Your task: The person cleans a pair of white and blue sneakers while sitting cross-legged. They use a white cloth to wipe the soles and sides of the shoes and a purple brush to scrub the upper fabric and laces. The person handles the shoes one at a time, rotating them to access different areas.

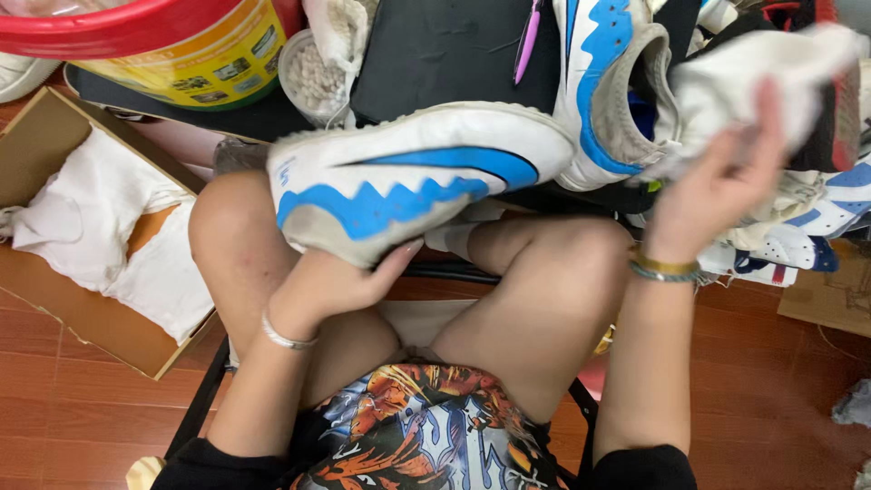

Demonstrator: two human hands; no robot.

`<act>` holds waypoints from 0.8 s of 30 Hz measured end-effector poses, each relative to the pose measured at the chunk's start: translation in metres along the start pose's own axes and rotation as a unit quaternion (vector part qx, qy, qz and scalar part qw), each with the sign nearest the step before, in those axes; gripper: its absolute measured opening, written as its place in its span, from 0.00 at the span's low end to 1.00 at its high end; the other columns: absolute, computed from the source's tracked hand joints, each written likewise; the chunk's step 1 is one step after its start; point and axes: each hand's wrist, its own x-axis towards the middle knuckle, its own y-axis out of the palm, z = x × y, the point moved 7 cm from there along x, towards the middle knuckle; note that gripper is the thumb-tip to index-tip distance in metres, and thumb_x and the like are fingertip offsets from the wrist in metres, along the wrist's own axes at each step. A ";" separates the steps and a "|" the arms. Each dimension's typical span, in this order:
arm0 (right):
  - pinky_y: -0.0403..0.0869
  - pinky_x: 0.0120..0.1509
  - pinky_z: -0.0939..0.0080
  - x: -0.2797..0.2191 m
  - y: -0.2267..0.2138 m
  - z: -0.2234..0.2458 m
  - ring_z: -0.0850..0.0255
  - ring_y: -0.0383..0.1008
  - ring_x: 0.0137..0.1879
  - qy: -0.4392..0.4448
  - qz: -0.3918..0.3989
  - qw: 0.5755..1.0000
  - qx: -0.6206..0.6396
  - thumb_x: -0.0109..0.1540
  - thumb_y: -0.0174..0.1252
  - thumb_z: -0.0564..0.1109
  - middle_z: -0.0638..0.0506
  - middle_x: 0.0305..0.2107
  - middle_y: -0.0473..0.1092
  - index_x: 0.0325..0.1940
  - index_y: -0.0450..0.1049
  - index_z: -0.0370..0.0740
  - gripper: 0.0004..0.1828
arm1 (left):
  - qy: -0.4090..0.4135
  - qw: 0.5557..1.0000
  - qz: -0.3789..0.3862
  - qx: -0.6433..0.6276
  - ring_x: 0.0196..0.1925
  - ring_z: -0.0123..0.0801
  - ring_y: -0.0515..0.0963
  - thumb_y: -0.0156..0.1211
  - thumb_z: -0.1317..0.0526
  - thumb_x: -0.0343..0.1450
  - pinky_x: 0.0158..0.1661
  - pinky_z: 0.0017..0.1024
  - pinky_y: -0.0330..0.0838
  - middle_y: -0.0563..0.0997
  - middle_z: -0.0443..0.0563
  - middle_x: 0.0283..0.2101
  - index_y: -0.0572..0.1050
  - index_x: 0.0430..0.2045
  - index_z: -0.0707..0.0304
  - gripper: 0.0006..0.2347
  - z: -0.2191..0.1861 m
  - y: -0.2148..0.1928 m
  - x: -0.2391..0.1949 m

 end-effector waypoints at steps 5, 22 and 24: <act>0.68 0.79 0.55 -0.009 0.049 -0.010 0.52 0.72 0.71 0.074 0.103 0.992 0.011 0.71 0.55 0.30 0.42 0.64 0.68 0.70 0.71 0.34 0.21 | -0.041 0.999 -0.007 -0.010 0.42 0.59 0.79 0.58 0.61 0.75 0.45 0.46 0.72 0.82 0.65 0.40 0.81 0.44 0.64 0.09 0.001 -0.004 0.004; 0.62 0.70 0.52 -0.123 0.026 0.097 0.50 0.62 0.67 0.393 0.244 0.764 0.450 0.65 0.55 0.66 0.37 0.62 0.58 0.74 0.49 0.34 0.46 | 0.175 0.972 -0.125 0.096 0.57 0.57 0.76 0.71 0.44 0.59 0.65 0.54 0.52 0.81 0.56 0.48 0.82 0.38 0.56 0.21 -0.062 -0.082 -0.031; 0.60 0.72 0.51 -0.131 0.034 0.115 0.49 0.60 0.69 0.418 0.314 0.699 0.487 0.62 0.57 0.67 0.37 0.64 0.56 0.76 0.46 0.34 0.51 | 0.176 0.979 -0.103 0.022 0.59 0.54 0.76 0.73 0.47 0.60 0.67 0.50 0.56 0.80 0.56 0.49 0.81 0.40 0.58 0.21 -0.059 -0.083 -0.028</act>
